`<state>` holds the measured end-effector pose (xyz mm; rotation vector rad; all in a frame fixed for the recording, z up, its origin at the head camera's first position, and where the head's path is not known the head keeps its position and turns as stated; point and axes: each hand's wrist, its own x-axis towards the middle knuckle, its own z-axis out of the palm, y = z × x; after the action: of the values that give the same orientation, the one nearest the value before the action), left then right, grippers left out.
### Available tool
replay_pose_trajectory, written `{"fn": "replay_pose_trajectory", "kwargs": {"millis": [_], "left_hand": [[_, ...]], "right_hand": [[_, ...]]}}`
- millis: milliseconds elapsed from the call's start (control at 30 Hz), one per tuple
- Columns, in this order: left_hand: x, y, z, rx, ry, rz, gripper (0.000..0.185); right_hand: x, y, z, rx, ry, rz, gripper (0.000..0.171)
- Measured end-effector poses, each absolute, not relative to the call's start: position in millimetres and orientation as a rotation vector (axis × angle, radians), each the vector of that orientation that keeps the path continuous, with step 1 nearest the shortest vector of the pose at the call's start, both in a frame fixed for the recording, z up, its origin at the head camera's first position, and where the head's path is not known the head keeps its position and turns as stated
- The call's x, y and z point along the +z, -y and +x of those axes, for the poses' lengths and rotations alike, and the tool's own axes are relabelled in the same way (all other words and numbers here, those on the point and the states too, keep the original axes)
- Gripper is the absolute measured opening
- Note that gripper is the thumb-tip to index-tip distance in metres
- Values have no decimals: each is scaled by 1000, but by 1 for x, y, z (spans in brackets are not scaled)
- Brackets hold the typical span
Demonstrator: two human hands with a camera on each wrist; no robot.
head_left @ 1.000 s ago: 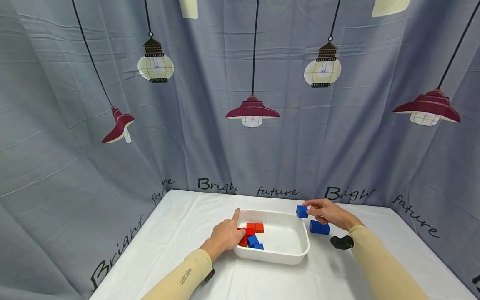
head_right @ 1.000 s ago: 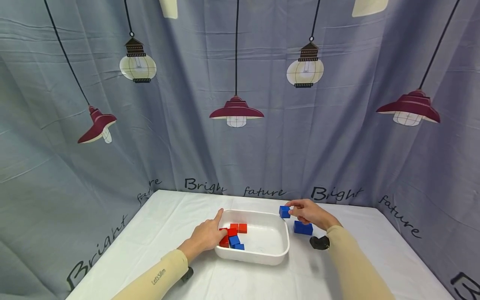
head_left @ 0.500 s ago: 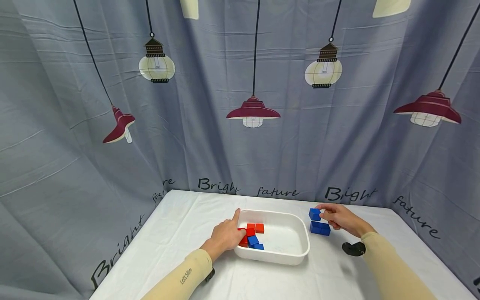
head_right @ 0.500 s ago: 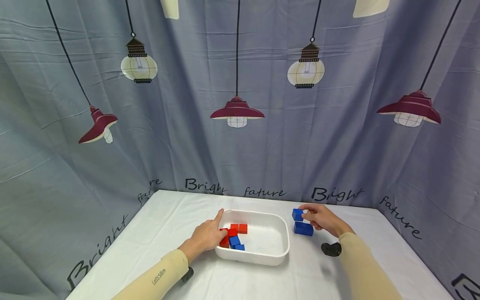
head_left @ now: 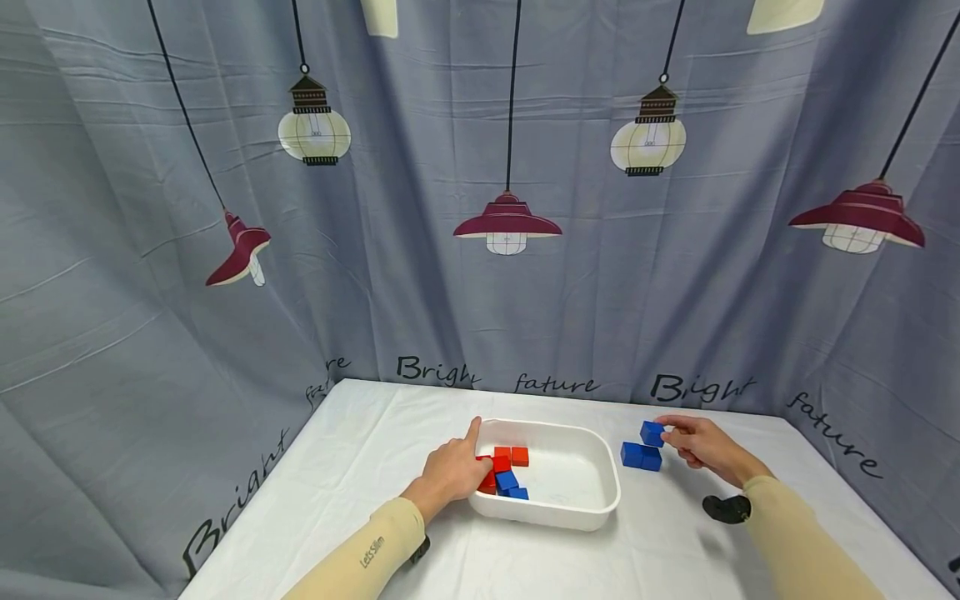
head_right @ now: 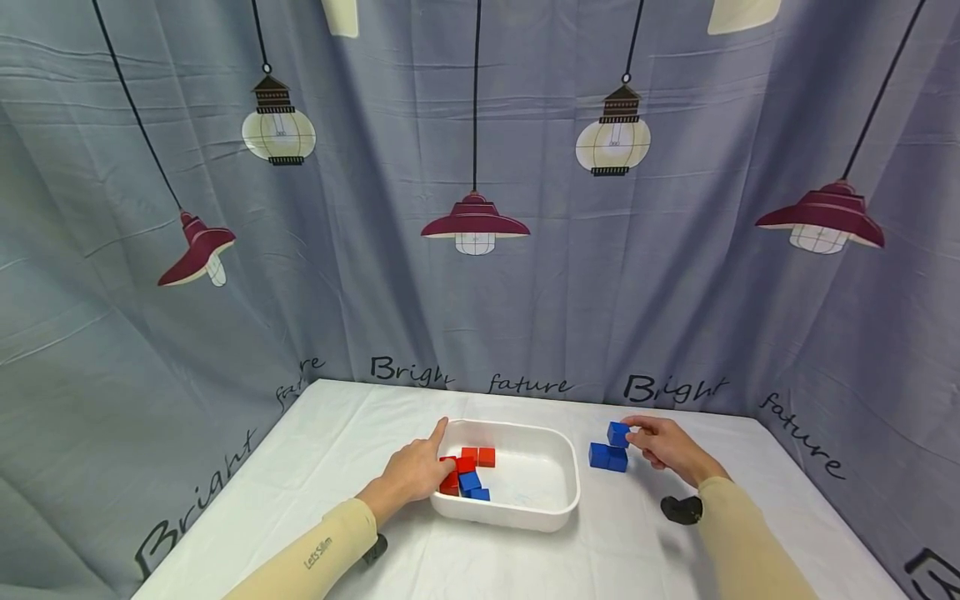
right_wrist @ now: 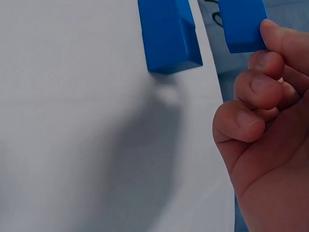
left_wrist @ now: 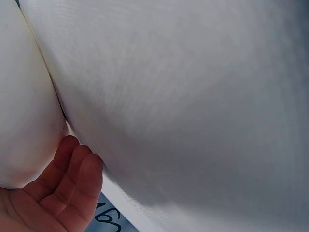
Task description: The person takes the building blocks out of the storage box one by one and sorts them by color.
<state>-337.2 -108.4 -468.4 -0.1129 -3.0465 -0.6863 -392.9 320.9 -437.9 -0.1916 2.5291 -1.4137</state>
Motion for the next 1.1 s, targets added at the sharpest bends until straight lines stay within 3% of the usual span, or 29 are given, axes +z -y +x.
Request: {"fn": "replay_pose_trajectory", "kwargs": {"millis": [1100], "left_hand": [[-469, 108, -338, -690, 3060, -94, 77]], "right_hand": [[-473, -350, -383, -1367, -2607, 17, 50]]}}
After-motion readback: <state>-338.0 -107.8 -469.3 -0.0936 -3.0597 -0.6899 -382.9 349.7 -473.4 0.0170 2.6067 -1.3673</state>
